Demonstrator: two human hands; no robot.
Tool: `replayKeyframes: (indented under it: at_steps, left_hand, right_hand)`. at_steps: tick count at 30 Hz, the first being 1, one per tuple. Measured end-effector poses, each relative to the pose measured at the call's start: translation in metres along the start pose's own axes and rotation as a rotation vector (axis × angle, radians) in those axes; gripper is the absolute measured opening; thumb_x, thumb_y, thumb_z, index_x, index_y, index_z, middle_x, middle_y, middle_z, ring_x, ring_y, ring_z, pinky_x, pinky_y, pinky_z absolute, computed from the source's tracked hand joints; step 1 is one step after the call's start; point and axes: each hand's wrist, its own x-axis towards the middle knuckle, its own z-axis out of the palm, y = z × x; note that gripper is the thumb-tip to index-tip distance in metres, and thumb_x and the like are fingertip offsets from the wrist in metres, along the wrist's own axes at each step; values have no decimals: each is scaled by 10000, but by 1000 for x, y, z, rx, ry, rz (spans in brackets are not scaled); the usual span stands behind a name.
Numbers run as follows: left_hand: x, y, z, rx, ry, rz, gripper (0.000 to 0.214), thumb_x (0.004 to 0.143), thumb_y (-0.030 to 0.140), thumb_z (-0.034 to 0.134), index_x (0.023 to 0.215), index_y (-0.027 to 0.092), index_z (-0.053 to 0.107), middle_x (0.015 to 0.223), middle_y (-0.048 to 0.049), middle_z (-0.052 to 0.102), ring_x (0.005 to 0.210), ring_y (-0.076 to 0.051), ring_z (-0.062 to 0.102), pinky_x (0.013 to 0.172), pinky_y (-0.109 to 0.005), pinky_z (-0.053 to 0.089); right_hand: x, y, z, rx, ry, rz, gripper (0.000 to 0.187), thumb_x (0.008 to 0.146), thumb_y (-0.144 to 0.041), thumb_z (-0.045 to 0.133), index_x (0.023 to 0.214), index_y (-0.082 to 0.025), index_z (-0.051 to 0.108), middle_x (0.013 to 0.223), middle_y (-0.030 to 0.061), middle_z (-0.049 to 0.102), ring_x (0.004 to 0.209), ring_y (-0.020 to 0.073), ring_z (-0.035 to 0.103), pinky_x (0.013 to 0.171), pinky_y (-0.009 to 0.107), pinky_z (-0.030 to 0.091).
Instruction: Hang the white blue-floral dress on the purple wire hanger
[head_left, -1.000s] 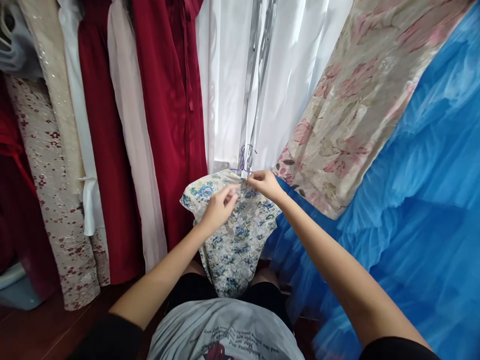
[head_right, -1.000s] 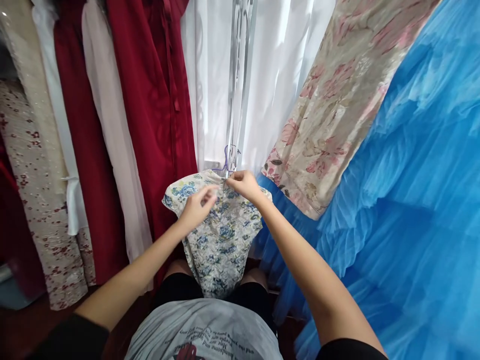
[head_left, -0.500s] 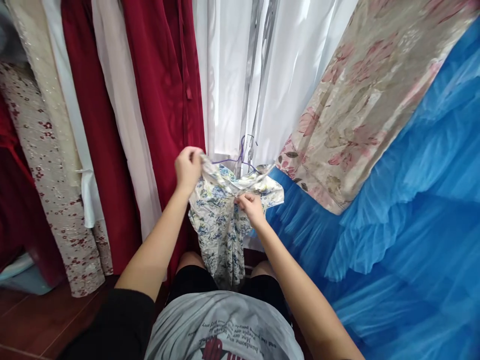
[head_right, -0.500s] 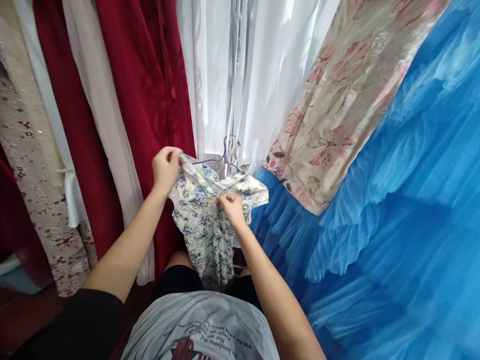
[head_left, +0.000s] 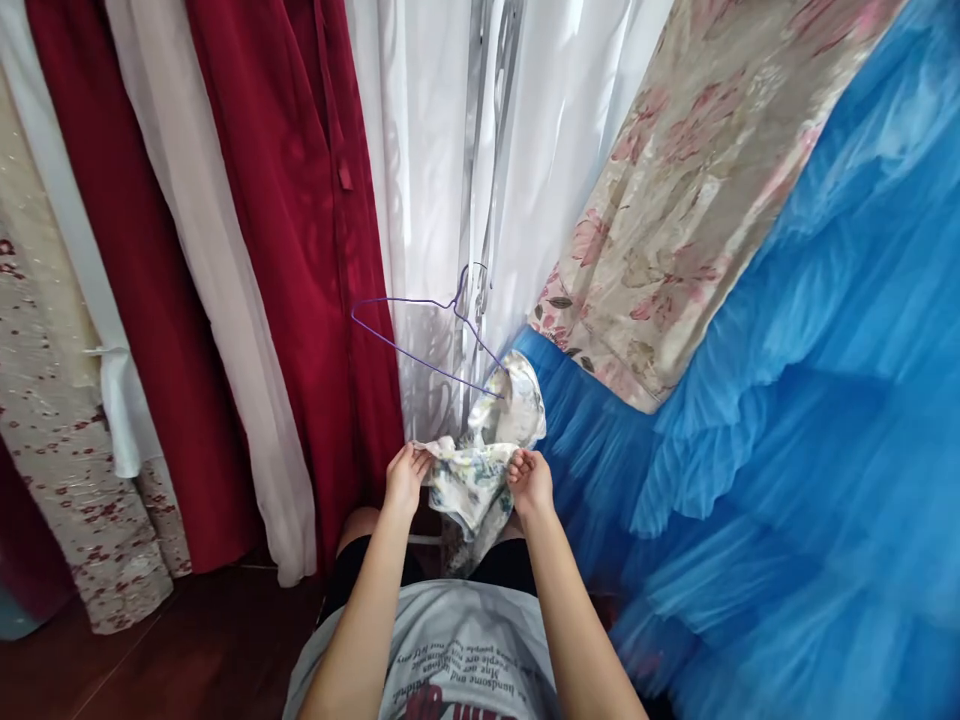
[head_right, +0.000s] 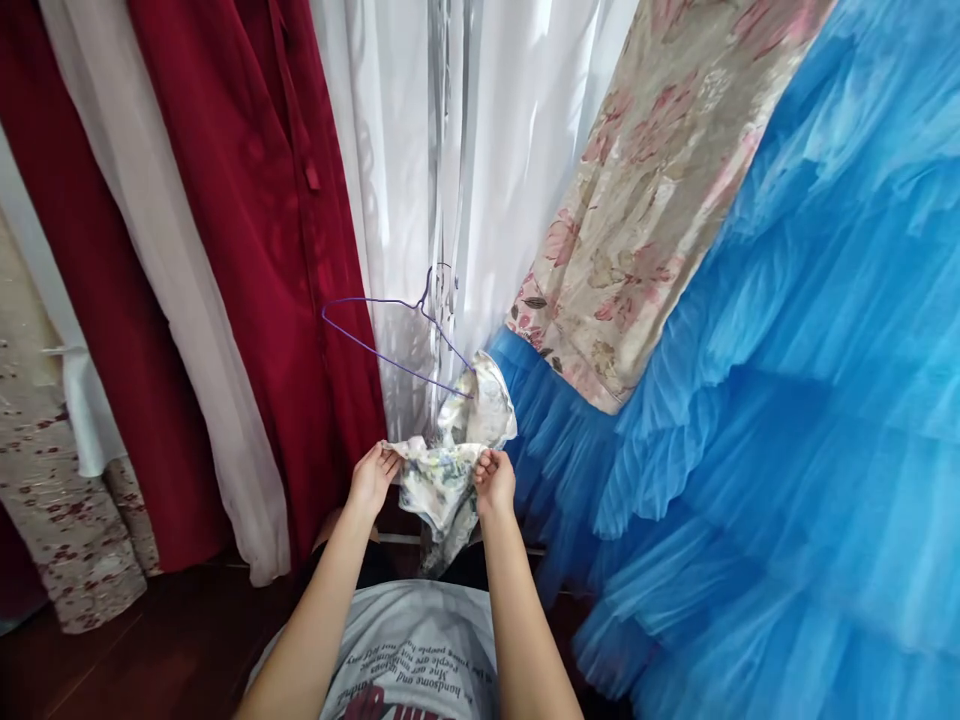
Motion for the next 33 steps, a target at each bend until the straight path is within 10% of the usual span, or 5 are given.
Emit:
replayKeyframes:
  at_steps: [4, 9, 15, 24, 33]
  left_hand:
    - [-39, 1, 46, 12, -247, 46, 243, 762, 328, 828, 869, 143, 712, 804, -43, 696, 763, -151, 672, 786, -269, 524]
    - [-71, 23, 80, 240, -462, 279, 264, 827, 409, 767, 883, 151, 748, 816, -45, 700, 751, -159, 634, 715, -247, 492]
    - [-67, 26, 57, 363, -456, 243, 331, 836, 496, 727, 885, 169, 713, 815, -31, 668, 744, -158, 601, 673, -235, 459]
    - [-79, 12, 4, 997, -1054, 47, 411, 801, 570, 728, 836, 161, 744, 788, -23, 691, 741, -205, 605, 655, -266, 429]
    - [-31, 74, 25, 1060, -670, 520, 70, 698, 305, 776, 695, 256, 727, 639, -29, 658, 637, -230, 565, 636, -285, 376]
  right_hand:
    - [-7, -3, -4, -106, 43, -39, 269, 745, -482, 690, 760, -219, 635, 595, -23, 621, 496, 134, 516, 464, 249, 390]
    - [-26, -11, 26, -286, -321, -25, 514, 841, -692, 619, 845, -188, 721, 778, 37, 730, 835, 230, 666, 761, 325, 509]
    - [-56, -27, 29, -305, -647, 220, 524, 747, -666, 769, 873, -159, 732, 685, 35, 702, 665, 207, 651, 658, 314, 505]
    - [-30, -119, -11, -563, -485, -48, 307, 725, -426, 853, 785, -148, 737, 697, 11, 692, 591, 148, 591, 601, 264, 454]
    - [98, -190, -17, -728, -225, -297, 243, 458, -222, 848, 617, -145, 680, 579, -25, 627, 570, 141, 525, 553, 249, 419]
